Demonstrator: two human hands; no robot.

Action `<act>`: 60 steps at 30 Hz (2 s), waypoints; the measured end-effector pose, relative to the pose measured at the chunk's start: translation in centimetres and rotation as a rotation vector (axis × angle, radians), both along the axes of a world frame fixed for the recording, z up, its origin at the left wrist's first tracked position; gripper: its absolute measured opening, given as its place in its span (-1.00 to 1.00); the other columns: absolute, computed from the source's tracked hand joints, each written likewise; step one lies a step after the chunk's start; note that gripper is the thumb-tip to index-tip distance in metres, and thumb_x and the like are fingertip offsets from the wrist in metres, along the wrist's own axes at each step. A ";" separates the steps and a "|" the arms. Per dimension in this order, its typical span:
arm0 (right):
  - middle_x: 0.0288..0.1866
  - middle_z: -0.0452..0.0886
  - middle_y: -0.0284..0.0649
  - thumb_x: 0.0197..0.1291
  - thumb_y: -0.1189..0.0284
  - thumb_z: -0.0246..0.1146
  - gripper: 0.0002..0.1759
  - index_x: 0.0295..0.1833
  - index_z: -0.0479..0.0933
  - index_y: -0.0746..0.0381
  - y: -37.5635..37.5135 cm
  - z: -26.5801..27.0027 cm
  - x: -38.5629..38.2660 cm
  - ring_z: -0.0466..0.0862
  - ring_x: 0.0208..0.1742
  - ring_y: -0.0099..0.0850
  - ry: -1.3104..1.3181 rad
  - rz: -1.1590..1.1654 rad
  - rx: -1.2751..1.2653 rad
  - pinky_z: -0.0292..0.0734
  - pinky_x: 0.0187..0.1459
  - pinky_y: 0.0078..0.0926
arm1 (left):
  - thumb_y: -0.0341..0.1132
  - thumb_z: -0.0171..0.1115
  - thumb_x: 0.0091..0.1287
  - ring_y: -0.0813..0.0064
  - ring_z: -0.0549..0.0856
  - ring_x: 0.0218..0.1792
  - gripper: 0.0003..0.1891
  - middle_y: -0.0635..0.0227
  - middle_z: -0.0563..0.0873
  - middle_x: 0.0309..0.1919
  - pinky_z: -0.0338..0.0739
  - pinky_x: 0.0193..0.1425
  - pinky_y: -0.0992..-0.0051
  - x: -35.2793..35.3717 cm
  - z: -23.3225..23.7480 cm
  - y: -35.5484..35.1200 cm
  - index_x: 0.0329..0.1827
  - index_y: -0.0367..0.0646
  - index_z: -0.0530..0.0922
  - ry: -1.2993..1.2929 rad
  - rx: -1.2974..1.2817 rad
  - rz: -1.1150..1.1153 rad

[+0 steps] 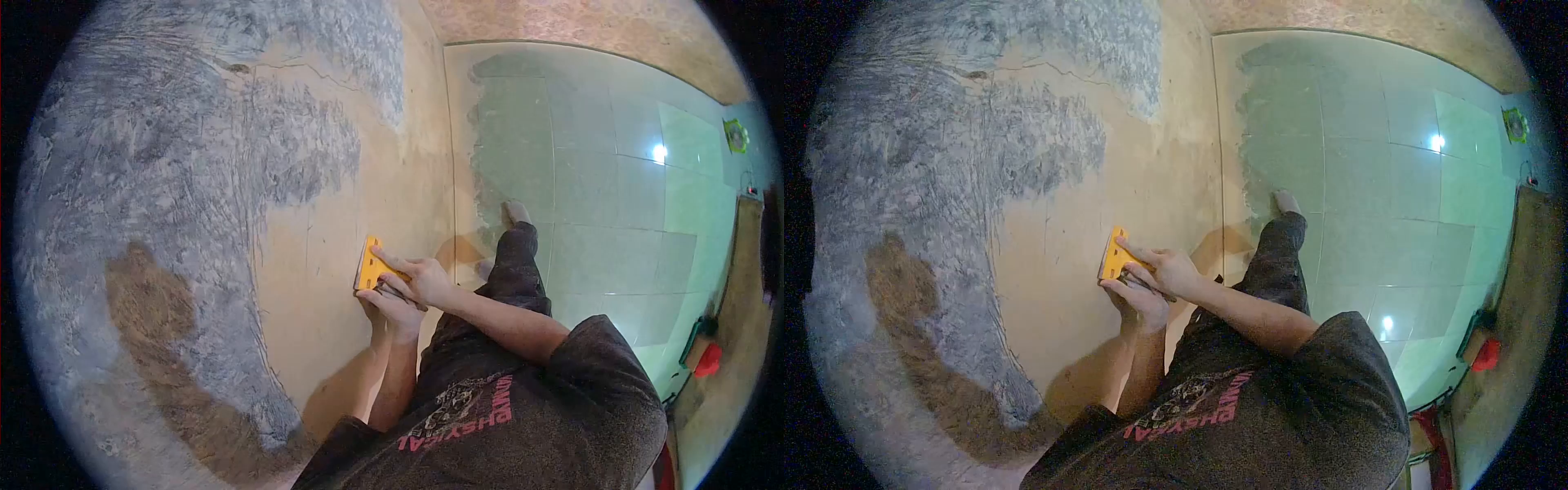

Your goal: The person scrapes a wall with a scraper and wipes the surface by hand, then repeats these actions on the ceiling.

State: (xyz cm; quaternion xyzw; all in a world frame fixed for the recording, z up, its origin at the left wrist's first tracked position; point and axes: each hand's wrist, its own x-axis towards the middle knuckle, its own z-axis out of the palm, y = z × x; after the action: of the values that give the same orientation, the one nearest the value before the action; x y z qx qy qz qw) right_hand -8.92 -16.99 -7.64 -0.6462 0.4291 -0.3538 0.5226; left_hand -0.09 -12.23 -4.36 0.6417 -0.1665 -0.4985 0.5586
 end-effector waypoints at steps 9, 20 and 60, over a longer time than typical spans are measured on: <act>-0.08 0.79 -0.13 0.42 0.05 0.21 -0.36 0.58 0.30 -0.25 -4.3 -0.6 -1.5 0.78 -0.37 -0.13 -0.038 0.016 -0.032 0.73 -0.24 -0.30 | 0.59 -0.49 0.38 0.43 0.63 0.01 0.02 0.33 0.56 0.06 0.60 -0.01 0.46 -0.5 -0.7 -4.5 0.46 -0.20 0.28 0.213 -0.358 -0.246; -0.17 0.80 -0.21 0.39 -0.01 0.22 -0.31 0.60 0.25 -0.28 -5.1 -1.3 -1.9 0.77 -0.45 -0.21 0.055 0.063 -0.140 0.70 -0.39 -0.32 | 0.47 -0.22 0.46 0.26 0.50 0.33 -0.08 0.23 0.45 0.40 0.41 0.41 0.25 -2.0 -4.4 -4.9 0.59 -0.13 0.18 0.110 -0.297 0.266; -0.46 0.68 -0.15 0.40 -0.12 0.16 -0.31 0.59 0.25 -0.35 2.3 -0.8 -0.2 0.71 -0.49 -0.09 0.057 0.045 -0.110 0.64 -0.39 -0.17 | 0.60 -0.44 0.38 0.66 0.53 -0.38 -0.19 0.56 0.49 -0.32 0.42 -0.44 0.62 -0.2 -1.3 2.8 -0.08 0.01 0.43 -0.023 -0.078 0.081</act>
State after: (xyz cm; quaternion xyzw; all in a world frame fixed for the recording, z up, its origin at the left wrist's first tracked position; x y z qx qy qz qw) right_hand -9.16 -14.71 -8.45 -0.6931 0.4089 -0.3465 0.4820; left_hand -0.25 -9.41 -5.62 0.6314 -0.1661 -0.4612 0.6009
